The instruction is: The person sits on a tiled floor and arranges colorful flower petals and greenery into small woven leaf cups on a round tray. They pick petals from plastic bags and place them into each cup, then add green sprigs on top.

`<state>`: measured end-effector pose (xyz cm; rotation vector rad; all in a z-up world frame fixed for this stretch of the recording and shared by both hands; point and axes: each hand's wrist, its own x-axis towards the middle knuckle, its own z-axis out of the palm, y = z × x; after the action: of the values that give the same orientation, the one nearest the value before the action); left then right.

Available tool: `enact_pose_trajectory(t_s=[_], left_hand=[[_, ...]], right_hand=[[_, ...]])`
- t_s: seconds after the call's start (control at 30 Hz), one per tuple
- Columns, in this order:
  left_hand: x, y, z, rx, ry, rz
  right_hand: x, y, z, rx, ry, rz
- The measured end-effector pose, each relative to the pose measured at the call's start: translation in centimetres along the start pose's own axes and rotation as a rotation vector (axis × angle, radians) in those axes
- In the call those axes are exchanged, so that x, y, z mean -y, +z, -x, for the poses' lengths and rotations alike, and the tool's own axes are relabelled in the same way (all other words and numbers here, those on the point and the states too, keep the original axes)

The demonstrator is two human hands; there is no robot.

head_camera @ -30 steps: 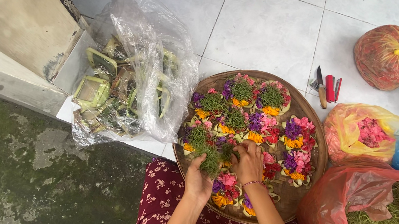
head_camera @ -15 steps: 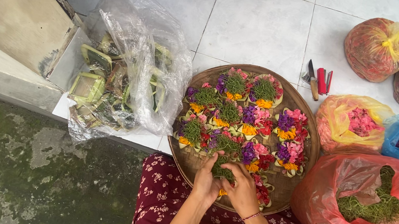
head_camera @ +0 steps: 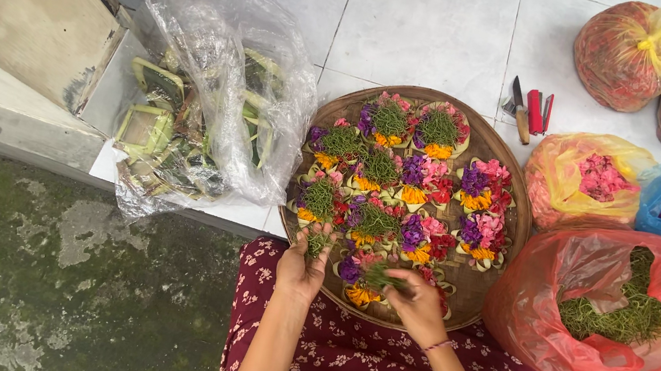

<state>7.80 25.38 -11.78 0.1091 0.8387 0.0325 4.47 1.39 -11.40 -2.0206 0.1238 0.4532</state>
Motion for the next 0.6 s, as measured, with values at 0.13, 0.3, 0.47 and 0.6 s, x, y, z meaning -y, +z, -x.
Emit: enact_pose_trajectory(t_s=[0.13, 0.3, 0.47, 0.6], left_hand=[[0.5, -0.3, -0.2, 0.023, -0.007, -0.040], [1.6, 0.2, 1.7, 0.052, -0.011, -0.125], [3.9, 0.4, 3.4, 0.034, -0.045, -0.261], [6.9, 0.9, 4.9, 0.121, -0.057, -0.479]], right_hand=[[-0.9, 3.1, -0.9, -0.113, -0.503, 0.631], [0.3, 3.4, -1.6, -0.124, -0.235, 0.753], [4.2, 1.7, 0.0, -0.087, -0.070, 0.429], [6.3, 1.9, 2.1, -0.078, -0.329, 0.366]])
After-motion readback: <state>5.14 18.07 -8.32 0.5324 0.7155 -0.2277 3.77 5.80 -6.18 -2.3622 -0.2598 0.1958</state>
